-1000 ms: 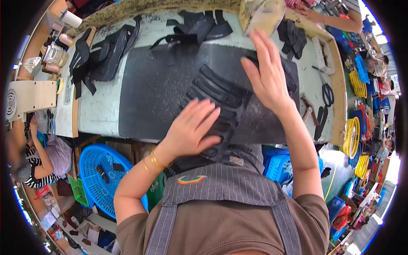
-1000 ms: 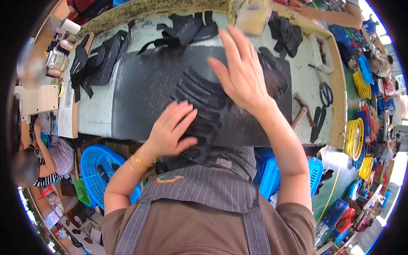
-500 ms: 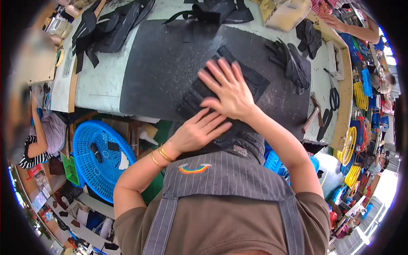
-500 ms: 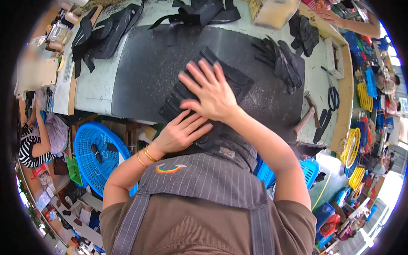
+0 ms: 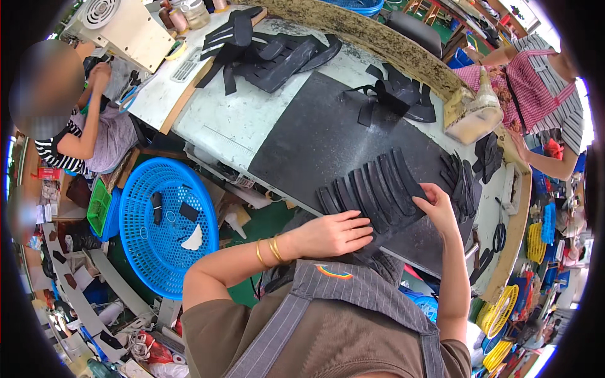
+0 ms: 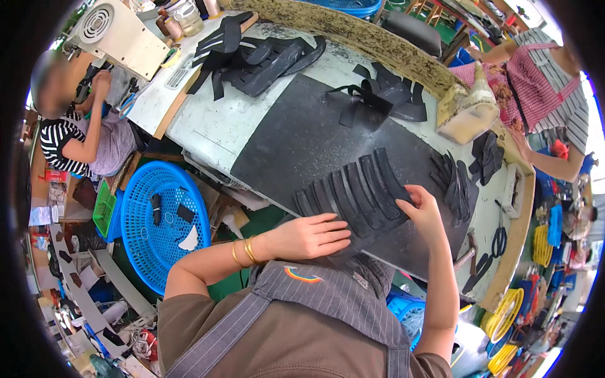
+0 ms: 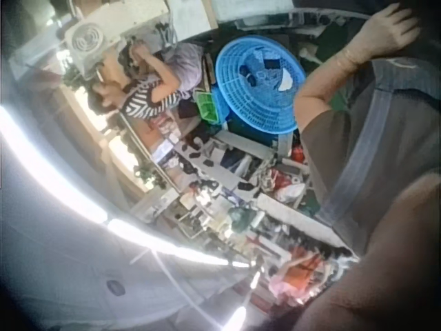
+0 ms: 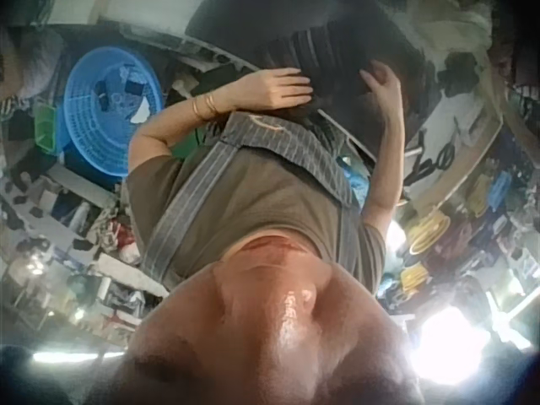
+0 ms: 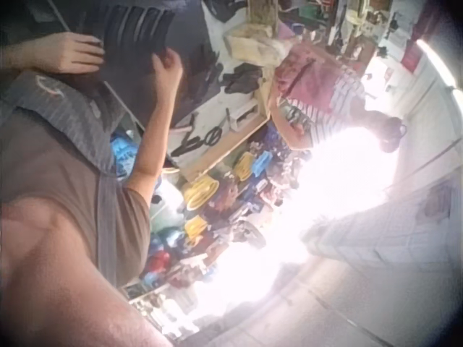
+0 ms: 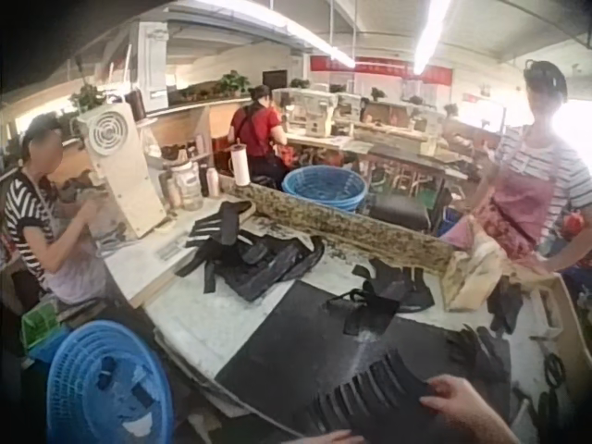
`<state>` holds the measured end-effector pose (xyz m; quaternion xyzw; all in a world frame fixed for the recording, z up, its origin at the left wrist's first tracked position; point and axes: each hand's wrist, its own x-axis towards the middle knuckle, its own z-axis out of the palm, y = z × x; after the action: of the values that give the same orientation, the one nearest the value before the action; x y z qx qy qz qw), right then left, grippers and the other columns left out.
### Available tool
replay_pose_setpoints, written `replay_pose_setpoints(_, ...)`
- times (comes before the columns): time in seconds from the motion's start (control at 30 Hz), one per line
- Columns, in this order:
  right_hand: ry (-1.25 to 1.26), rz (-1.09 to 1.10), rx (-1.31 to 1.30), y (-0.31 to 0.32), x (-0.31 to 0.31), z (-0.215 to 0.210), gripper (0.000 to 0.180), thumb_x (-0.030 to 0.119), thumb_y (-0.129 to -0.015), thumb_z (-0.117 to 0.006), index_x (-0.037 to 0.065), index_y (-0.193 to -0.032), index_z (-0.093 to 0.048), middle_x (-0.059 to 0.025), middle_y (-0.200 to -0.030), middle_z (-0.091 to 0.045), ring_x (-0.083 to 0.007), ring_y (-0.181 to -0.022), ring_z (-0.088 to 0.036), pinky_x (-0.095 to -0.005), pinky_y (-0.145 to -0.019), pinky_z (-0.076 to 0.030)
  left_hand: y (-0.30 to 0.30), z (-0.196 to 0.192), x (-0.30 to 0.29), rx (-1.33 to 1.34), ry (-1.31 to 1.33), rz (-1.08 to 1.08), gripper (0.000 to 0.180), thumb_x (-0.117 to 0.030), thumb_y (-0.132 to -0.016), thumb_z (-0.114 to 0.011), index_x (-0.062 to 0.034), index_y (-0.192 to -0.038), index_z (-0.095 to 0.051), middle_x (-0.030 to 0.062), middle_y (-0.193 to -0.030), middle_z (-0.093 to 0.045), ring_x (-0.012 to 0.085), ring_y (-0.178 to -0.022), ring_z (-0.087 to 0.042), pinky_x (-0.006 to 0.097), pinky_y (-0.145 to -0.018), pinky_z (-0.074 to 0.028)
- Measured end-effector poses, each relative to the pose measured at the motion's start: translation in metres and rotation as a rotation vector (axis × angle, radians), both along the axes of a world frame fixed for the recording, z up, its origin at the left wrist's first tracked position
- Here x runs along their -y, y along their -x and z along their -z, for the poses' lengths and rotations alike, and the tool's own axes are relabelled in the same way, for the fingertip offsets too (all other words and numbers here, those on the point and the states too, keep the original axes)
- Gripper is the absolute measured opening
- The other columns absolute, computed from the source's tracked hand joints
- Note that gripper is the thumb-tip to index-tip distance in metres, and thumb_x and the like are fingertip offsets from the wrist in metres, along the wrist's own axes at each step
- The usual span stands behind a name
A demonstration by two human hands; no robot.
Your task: Arranging and assembling black synthetic shoe components on a workstation.
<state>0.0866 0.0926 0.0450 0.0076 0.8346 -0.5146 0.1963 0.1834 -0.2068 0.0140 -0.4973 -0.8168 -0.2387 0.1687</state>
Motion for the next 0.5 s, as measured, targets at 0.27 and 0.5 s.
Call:
replay_pose_setpoints(0.27, 0.286, -0.228, -0.124, 0.043, 0.115, -0.057, 0.036, 0.003, -0.087, -0.069, -0.002, -0.121, -0.06, -0.0063, -0.111, -0.068, -0.0111, -0.102, -0.062, -0.0264, -0.089, -0.049, -0.003, -0.059, 0.096, -0.015, 0.096, -0.113, 0.033, -0.013, -0.08, -0.063, -0.0081, -0.112, -0.069, 0.0063, -0.121, -0.067, 0.0234, -0.115, -0.063, 0.041, -0.104, -0.047)
replay_pose_setpoints(0.5, 0.319, -0.393, -0.379, 0.124, 0.253, -0.096, 0.041, 0.024, -0.088, -0.074, -0.001, -0.117, -0.061, -0.009, -0.1, -0.07, -0.0149, -0.092, -0.064, -0.0305, -0.078, -0.052, 0.032, -0.086, 0.181, -0.156, 0.261, -0.537, 0.036, -0.001, -0.078, -0.061, -0.0054, -0.113, -0.069, 0.0085, -0.121, -0.068, 0.0269, -0.116, -0.063, 0.044, -0.104, -0.046)
